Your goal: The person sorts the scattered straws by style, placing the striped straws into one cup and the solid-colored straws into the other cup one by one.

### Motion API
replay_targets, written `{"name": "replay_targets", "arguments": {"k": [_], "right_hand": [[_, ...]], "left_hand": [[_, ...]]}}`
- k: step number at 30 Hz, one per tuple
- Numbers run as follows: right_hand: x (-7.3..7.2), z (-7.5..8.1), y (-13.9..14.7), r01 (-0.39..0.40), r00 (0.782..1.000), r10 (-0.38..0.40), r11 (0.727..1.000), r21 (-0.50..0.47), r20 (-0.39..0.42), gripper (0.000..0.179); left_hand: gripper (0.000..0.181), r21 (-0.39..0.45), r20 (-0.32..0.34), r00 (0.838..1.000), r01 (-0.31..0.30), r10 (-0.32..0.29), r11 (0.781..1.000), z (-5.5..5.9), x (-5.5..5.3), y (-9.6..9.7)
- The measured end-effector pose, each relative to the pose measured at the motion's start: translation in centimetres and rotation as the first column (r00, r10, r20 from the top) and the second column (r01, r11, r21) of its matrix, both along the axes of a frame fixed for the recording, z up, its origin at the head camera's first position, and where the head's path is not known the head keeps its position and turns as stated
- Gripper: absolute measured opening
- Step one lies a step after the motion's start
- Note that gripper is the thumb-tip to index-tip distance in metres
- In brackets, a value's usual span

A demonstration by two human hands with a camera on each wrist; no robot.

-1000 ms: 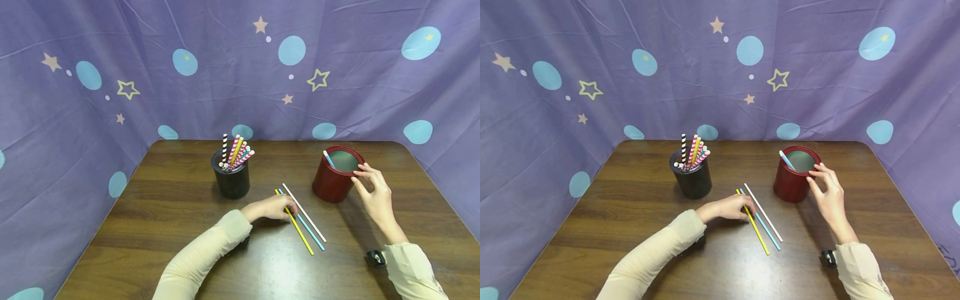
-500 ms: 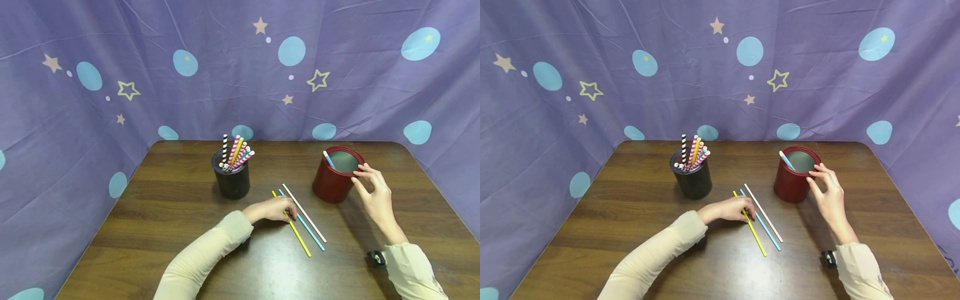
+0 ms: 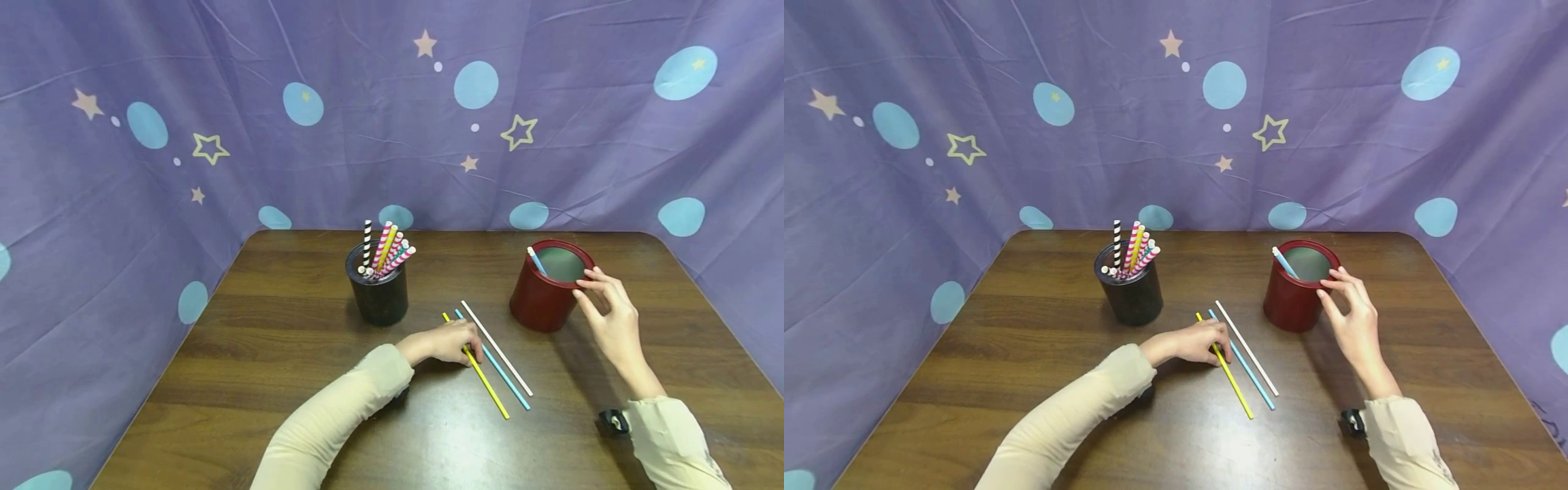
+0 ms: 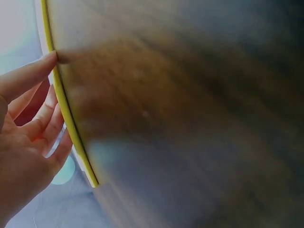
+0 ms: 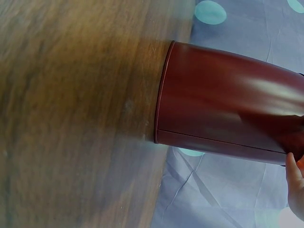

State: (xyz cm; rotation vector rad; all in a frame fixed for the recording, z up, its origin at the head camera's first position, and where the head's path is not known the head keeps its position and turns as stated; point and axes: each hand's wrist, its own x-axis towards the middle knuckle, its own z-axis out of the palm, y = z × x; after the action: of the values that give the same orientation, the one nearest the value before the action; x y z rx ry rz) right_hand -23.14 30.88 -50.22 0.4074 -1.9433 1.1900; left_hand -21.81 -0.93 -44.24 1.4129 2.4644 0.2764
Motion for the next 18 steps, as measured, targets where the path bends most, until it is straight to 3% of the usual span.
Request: {"name": "replay_targets", "arguments": {"k": [18], "right_hand": [[0.09, 0.12, -0.13, 0.004, 1.000, -0.004, 1.000, 0.001, 0.003, 0.028]], "left_hand": [[0.008, -0.024, 0.009, 1.000, -0.022, 0.022, 0.999, 0.18, 0.56, 0.03]]}}
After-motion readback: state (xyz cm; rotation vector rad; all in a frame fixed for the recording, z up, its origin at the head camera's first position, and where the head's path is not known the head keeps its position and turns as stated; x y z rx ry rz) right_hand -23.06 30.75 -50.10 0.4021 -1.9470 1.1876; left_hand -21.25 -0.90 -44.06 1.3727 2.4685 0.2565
